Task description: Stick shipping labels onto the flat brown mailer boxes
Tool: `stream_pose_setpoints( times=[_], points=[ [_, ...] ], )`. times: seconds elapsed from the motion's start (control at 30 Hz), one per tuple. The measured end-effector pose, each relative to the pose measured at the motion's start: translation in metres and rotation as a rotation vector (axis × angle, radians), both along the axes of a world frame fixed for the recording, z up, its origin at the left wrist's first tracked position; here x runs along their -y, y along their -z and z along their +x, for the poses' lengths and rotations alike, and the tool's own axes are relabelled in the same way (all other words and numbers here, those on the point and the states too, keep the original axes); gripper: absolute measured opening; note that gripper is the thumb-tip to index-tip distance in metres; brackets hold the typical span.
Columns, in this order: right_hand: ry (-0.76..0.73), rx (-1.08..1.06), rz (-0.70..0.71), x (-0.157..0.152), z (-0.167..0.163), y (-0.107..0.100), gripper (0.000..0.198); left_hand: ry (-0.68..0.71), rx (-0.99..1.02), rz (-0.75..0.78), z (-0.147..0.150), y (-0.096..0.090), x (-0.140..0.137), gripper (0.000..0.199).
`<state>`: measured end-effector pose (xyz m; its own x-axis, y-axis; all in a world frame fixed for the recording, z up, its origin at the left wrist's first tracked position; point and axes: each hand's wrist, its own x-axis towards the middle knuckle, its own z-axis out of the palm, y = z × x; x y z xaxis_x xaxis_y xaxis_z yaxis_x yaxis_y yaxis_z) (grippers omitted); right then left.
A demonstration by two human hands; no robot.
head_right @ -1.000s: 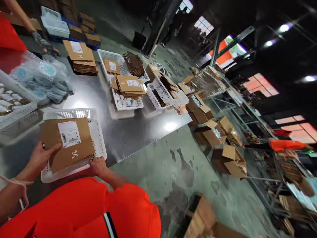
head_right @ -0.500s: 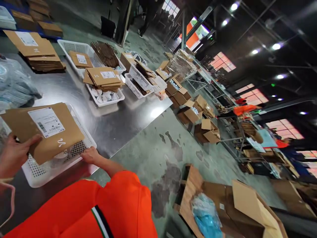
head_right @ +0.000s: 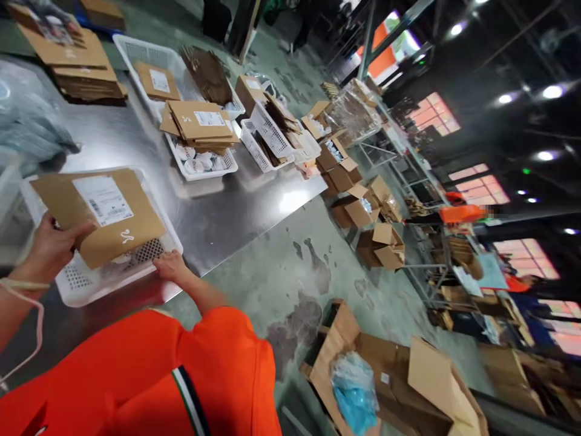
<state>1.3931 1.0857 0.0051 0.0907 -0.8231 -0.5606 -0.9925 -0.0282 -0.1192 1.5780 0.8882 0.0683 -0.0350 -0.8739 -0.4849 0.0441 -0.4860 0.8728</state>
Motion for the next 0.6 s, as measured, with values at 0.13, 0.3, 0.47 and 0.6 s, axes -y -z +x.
stream_pose_setpoints(
  times=[0.13,0.3,0.47,0.6],
  points=[
    [0.020,-0.009,0.018,0.003,-0.002,0.003,0.032,0.029,-0.032,0.006,-0.006,0.006,0.004,0.075],
    [0.019,-0.013,0.004,0.001,-0.001,0.009,0.032,0.024,-0.062,0.014,-0.007,0.015,0.006,0.079],
    [0.031,-0.017,0.004,0.001,-0.002,0.008,0.032,0.013,-0.075,0.038,-0.015,0.011,-0.003,0.082],
    [0.029,-0.016,0.029,0.003,-0.002,0.003,0.033,-0.006,-0.052,0.054,-0.015,-0.006,0.006,0.080]
  ],
)
